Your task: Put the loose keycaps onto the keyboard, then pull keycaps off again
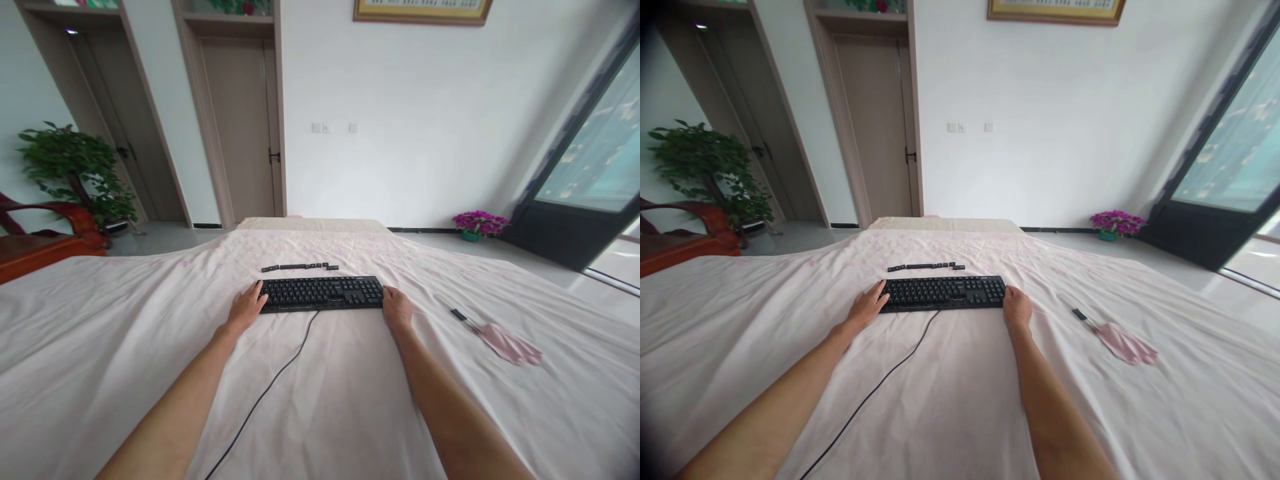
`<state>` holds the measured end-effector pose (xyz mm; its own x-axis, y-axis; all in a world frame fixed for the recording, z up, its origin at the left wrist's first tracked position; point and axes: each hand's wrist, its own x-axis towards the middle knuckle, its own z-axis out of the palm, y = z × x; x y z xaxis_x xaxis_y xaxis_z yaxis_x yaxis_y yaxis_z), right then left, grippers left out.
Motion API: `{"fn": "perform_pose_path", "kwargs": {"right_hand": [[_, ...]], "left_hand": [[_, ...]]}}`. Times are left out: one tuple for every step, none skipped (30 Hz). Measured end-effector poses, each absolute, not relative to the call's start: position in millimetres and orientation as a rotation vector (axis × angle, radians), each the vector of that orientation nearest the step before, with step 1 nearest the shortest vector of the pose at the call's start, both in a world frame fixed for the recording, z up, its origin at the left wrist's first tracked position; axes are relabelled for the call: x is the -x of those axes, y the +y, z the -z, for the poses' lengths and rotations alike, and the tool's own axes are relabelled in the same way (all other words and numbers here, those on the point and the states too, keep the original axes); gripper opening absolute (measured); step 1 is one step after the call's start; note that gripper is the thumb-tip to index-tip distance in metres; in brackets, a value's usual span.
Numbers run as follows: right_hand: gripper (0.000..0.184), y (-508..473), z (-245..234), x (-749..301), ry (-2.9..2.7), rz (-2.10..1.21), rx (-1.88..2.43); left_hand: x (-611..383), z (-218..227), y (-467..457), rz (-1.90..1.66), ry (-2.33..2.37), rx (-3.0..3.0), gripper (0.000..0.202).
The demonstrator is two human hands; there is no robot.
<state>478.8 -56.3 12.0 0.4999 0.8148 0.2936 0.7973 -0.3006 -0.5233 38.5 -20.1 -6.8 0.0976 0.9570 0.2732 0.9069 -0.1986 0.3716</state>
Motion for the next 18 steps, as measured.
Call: {"fn": "perform_pose_path", "kwargs": {"right_hand": [[0.045, -56, -12, -479, -1.318, -0.037, 2.120], [0.045, -56, -12, -479, -1.321, -0.036, 2.115], [0.044, -56, -11, -479, -1.326, -0.036, 2.110], [0.044, -56, -11, -479, -1.333, -0.036, 2.104], [0.044, -56, -11, -479, -1.341, -0.032, 2.098], [0.044, -55, -11, -479, -1.348, -0.027, 2.094], [0.044, -55, -11, -480, -1.353, -0.022, 2.092], [0.044, -55, -11, -480, -1.356, -0.019, 2.093], [0.044, -54, -11, -480, -1.358, -0.022, 2.096], [0.044, -54, -11, -480, -1.357, -0.028, 2.101], [0.045, -53, -11, -480, -1.359, -0.036, 2.104], [0.045, -53, -11, -480, -1.361, -0.044, 2.105], [0.045, -53, -11, -480, -1.362, -0.047, 2.104], [0.045, -52, -11, -481, -1.362, -0.048, 2.103], [0.045, -52, -11, -481, -1.361, -0.048, 2.101], [0.045, -51, -11, -481, -1.358, -0.048, 2.099], [0.045, -51, -11, -481, -1.356, -0.052, 2.096], [0.045, -51, -11, -481, -1.356, -0.057, 2.093]], "left_hand": [[-39, 7, -19, -0.692, 1.923, -2.251, 0.054], [-39, 7, -19, -0.680, 1.931, -2.258, 0.054], [-40, 7, -19, -0.670, 1.940, -2.266, 0.054], [-40, 8, -19, -0.663, 1.950, -2.277, 0.053], [-40, 8, -19, -0.658, 1.958, -2.293, 0.053], [-41, 8, -20, -0.657, 1.966, -2.313, 0.053], [-41, 8, -21, -0.656, 1.971, -2.336, 0.053], [-41, 8, -22, -0.654, 1.975, -2.359, 0.053], [-42, 8, -23, -0.646, 1.979, -2.381, 0.053], [-43, 6, -23, -0.637, 1.989, -2.395, 0.054], [-46, 4, -24, -0.628, 2.003, -2.403, 0.054], [-49, 1, -24, -0.624, 2.015, -2.413, 0.055], [-54, -3, -24, -0.628, 2.025, -2.425, 0.055], [-60, -7, -24, -0.636, 2.014, -2.452, 0.056], [-68, -12, -23, -0.652, 1.977, -2.498, 0.057], [-77, -16, -22, -0.646, 1.923, -2.542, 0.059], [-87, -20, -21, -0.621, 1.866, -2.577, 0.060], [-97, -23, -20, -0.581, 1.813, -2.602, 0.063]]}}
